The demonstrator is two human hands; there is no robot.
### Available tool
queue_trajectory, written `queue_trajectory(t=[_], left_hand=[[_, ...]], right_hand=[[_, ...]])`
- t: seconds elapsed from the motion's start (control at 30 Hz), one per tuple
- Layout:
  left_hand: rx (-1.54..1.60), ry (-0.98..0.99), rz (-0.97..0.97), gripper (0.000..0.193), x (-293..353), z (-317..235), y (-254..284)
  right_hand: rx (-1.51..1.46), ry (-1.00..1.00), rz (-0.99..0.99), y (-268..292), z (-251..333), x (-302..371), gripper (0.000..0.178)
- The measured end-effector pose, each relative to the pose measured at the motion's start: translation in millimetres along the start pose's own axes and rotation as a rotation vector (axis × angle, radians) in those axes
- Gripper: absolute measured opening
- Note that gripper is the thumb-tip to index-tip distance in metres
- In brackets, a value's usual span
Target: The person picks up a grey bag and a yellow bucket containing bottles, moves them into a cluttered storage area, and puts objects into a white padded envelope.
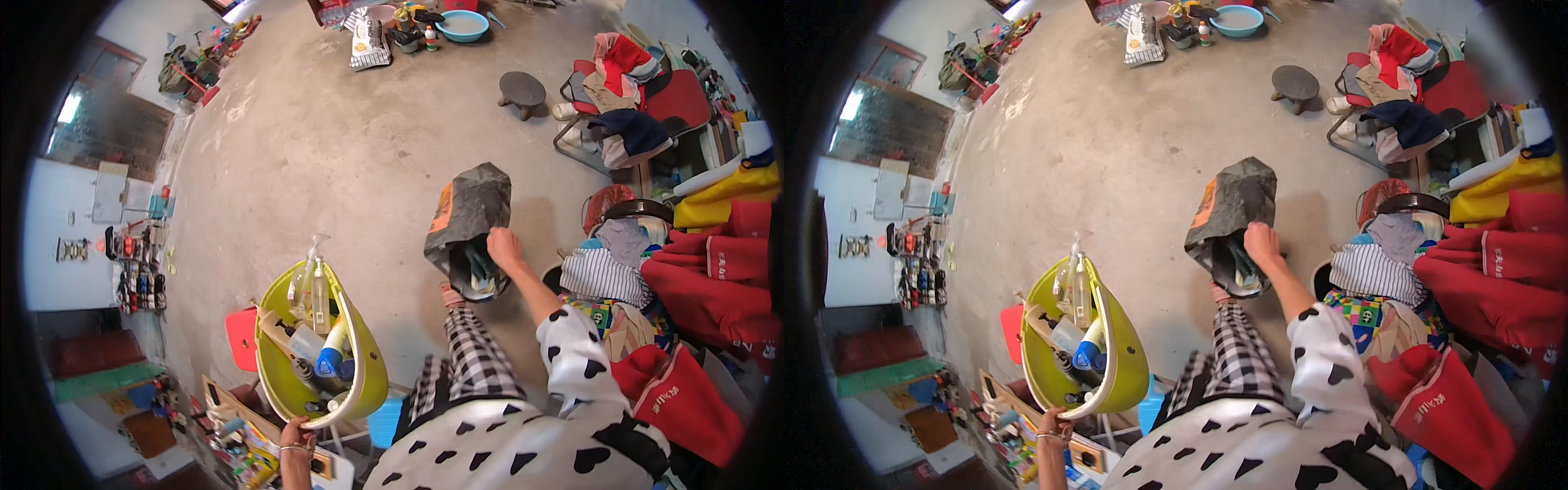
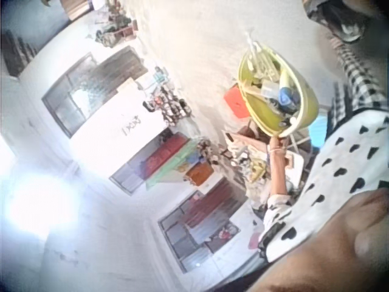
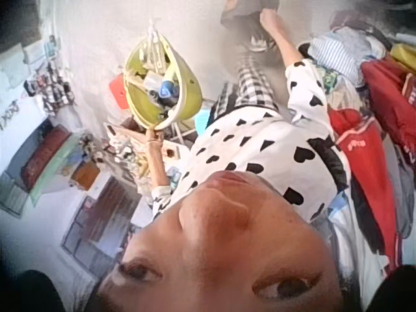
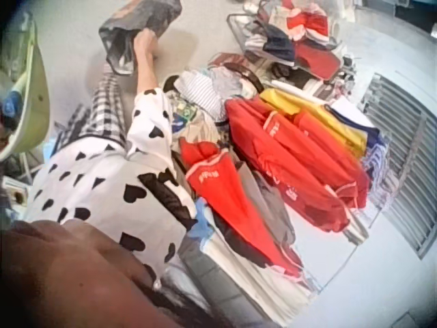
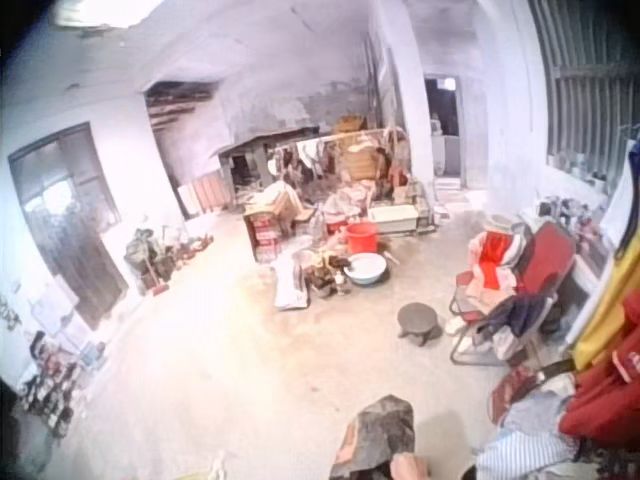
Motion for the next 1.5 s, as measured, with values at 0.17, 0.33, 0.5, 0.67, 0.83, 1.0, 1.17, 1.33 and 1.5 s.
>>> queue_trajectory(t=[0.17, 0.33, 0.5, 0.67, 0.83, 1.0, 1.17, 1.33, 1.5], left_hand=[[0.006, 0.215, 0.049, 0.017, -76.1, -70.7, -33.8], [-0.023, 0.306, 0.254, 0.031, -156.6, -147.2, -115.5], [0.106, 0.304, 0.193, 0.032, -285.5, -262.3, -162.5], [-0.234, 0.288, 0.309, 0.034, -312.0, -359.0, -299.0], [0.068, 0.438, 0.233, 0.048, -310.4, -447.7, -385.2], [-0.012, 0.387, 0.155, 0.054, -302.8, -544.3, -513.8], [-0.032, 0.545, 0.212, 0.057, -281.9, -642.8, -598.6], [-0.061, 0.462, 0.096, 0.05, -290.2, -708.9, -688.4], [-0.129, 0.454, 0.191, 0.047, -337.4, -788.8, -802.7]], right_hand=[[0.133, -0.069, 0.064, 4.0, 16.1, -80.7, 0.019], [0.308, -0.124, 0.112, 16.8, -4.0, -153.9, 0.017], [0.387, -0.157, 0.254, 24.0, 41.0, -218.3, 0.017], [0.522, -0.191, 0.322, 57.4, 65.0, -277.0, 0.018], [0.548, -0.227, 0.292, 45.8, 86.8, -340.0, 0.016], [0.546, -0.248, 0.349, 6.1, 95.7, -434.3, 0.016], [0.526, -0.226, 0.331, -29.1, 137.8, -545.3, 0.015], [0.475, -0.238, 0.387, -28.8, 195.0, -646.0, 0.015], [0.405, -0.242, 0.252, -16.3, 236.5, -754.4, 0.012]])
Point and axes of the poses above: each hand's wrist, its own x-axis away from the middle knuckle, its own y-axis out of the back of the hand, z = x × y, the point moved 4 cm from there along -x, towards the middle knuckle, and after that the axes turned 5 degrees about x, right-handed, at the moved point
